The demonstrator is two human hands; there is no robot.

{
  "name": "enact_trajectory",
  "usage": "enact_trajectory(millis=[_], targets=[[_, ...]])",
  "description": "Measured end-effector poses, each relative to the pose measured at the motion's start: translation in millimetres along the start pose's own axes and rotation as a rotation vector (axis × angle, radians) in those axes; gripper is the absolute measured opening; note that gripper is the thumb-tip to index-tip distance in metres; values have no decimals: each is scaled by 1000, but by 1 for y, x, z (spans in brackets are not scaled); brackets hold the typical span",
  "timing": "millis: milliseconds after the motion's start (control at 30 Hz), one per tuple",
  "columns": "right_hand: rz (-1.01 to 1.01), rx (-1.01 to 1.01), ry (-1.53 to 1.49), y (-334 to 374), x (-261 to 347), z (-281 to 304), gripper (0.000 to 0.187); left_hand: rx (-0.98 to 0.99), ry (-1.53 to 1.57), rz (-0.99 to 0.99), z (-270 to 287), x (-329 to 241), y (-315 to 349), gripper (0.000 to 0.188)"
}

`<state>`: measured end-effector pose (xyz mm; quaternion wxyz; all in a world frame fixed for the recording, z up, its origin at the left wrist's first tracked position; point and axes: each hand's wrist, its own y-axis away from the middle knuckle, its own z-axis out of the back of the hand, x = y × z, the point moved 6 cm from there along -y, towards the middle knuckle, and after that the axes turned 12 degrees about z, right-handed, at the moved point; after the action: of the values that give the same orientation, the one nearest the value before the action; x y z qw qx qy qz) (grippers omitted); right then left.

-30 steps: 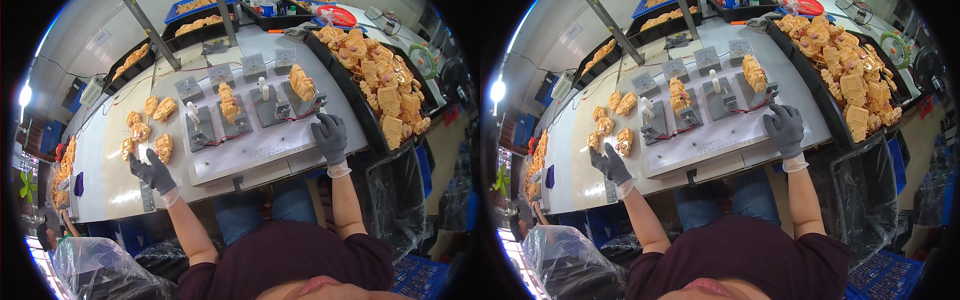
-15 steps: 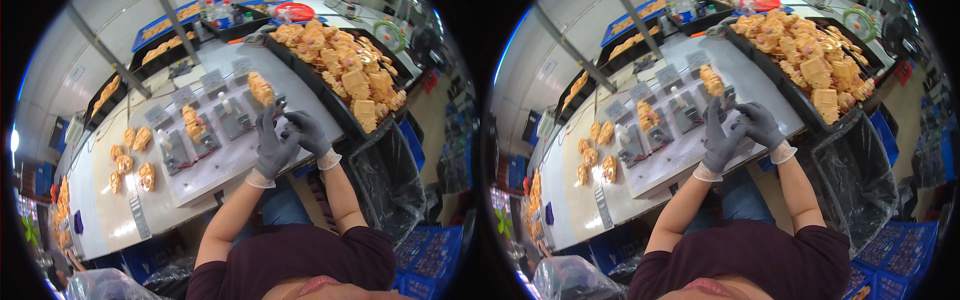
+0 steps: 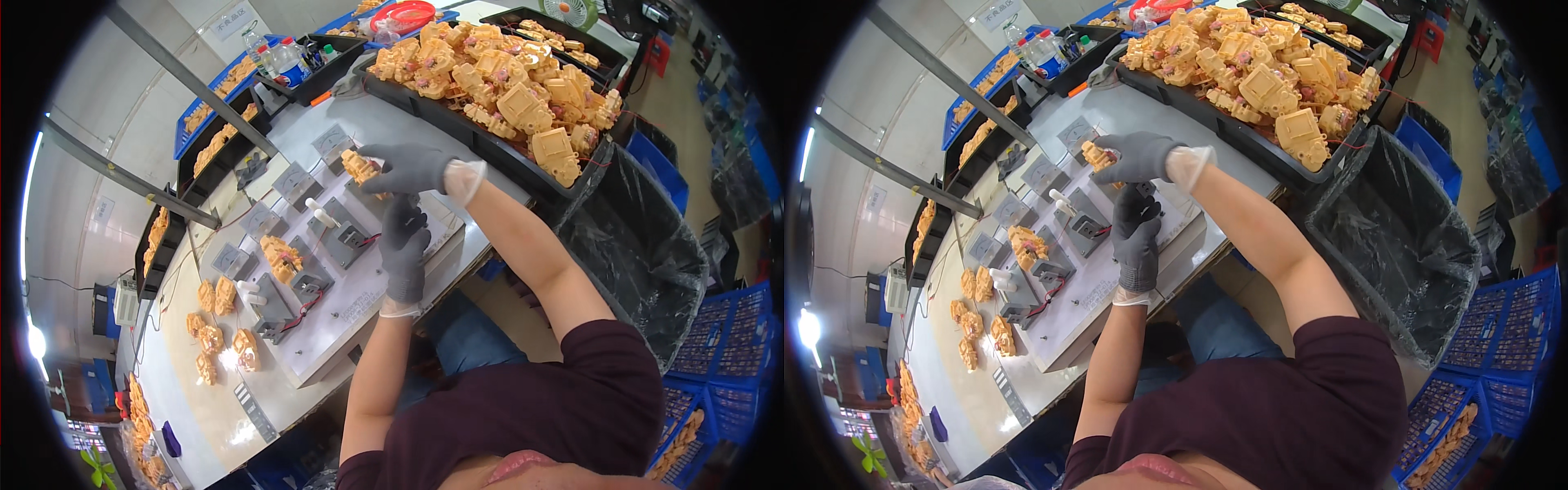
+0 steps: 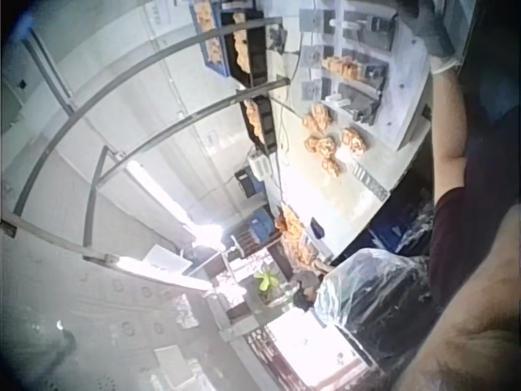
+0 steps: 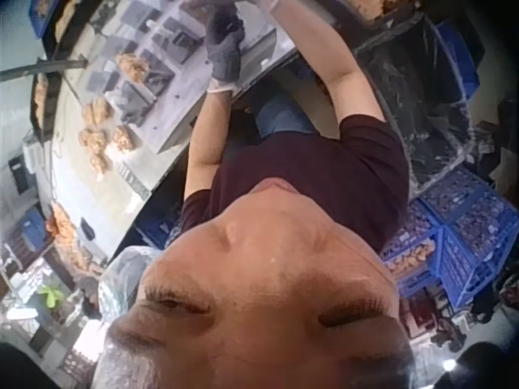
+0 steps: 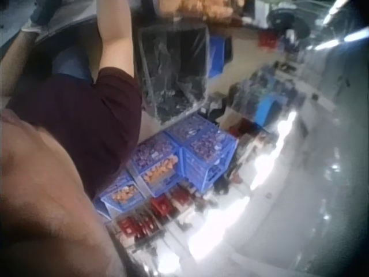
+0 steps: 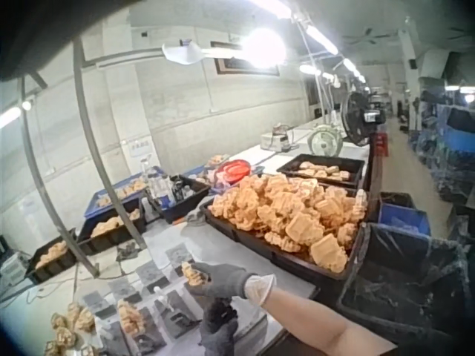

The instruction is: The person assembles waffle sandwiches by picking up waffles and placing them onto a testing jig. They then insert a small white cylindrical object into the center of the waffle stack. The person repeats this process for multiple waffles, moving them from a tray to the jig.

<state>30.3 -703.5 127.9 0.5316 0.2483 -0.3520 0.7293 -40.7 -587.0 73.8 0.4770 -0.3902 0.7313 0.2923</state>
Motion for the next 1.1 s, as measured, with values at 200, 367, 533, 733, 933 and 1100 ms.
enact_trajectory(millis=[200, 367, 533, 733, 933, 1100], targets=[[8, 123, 97, -15, 0, -10, 89, 71, 82, -39, 6, 11, -5, 67], [43, -143, -1, -5, -3, 7, 73, 41, 35, -74, 4, 7, -4, 69], [242, -712, -136, 32, 22, 42, 38, -153, -326, -417, -1, -10, 7, 73], [299, -732, -390, 87, 69, -2, 22, -303, -467, -616, 7, -8, 77, 41], [396, -109, -289, 81, 113, -119, 15, -468, -802, -840, 72, -46, 165, 32], [521, -117, 105, 62, 121, -176, 16, -811, -849, -640, 135, -75, 167, 26]])
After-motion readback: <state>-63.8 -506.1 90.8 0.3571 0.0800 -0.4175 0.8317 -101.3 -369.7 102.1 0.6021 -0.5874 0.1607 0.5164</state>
